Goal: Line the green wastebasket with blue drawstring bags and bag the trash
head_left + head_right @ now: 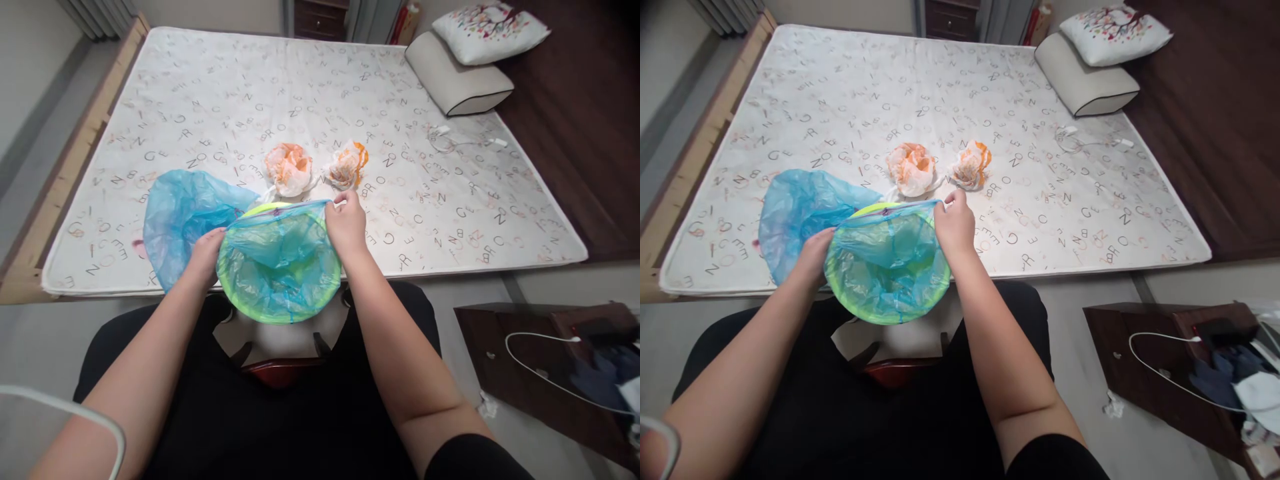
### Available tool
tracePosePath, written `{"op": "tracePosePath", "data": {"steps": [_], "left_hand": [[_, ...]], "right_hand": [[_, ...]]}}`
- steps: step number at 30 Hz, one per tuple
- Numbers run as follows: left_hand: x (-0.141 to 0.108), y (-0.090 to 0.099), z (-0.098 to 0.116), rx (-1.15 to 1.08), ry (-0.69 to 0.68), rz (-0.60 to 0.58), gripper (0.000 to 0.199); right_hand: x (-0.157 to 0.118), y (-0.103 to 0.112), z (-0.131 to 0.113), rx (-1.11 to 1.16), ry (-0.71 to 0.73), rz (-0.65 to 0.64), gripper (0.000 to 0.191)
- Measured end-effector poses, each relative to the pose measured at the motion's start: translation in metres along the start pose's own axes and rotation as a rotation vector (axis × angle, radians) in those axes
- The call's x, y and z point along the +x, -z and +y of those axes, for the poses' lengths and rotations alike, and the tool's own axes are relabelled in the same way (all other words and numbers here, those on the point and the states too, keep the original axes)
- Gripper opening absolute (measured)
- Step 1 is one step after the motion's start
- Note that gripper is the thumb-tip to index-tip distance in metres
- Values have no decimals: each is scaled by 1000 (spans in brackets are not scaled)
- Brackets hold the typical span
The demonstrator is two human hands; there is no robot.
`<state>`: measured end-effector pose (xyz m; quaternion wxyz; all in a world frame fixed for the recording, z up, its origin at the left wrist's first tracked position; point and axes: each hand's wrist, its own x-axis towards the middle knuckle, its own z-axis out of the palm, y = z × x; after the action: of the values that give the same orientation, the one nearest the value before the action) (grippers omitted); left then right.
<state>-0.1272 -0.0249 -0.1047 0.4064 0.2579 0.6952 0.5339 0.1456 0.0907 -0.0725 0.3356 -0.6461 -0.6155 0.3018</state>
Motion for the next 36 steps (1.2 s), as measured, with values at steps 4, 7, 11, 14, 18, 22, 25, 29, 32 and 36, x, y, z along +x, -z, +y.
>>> {"op": "tracePosePath", "data": {"steps": [4, 7, 11, 14, 18, 22, 25, 29, 32, 36], "left_hand": [[-7, 6, 4, 23, 75, -188, 35], [-9, 12, 3, 122, 111, -246, 46], [-6, 17, -2, 142, 160, -265, 50], [-2, 21, -10, 179, 140, -195, 48], [5, 28, -21, 389, 110, -242, 42], [9, 33, -26, 524, 88, -307, 42], [9, 35, -25, 542, 37, -311, 47], [10, 36, -22, 543, 3, -148, 40], [9, 34, -17, 526, -125, -57, 31], [4, 31, -6, 411, -206, -56, 44]], "right_hand": [[6, -3, 5, 107, -58, -242, 26], [4, -9, 10, 358, -118, -492, 45], [2, -19, 16, 490, -234, -615, 43], [5, -25, 21, 336, -229, -562, 27], [12, -31, 30, 144, -215, -467, 15], [17, -29, 41, 235, -238, -333, 35], [17, -18, 44, 426, -195, -228, 53], [5, -4, 41, 427, -68, -347, 56], [-14, -4, 42, 285, -18, -364, 64], [-42, -10, 47, 180, -29, -372, 64]]}}
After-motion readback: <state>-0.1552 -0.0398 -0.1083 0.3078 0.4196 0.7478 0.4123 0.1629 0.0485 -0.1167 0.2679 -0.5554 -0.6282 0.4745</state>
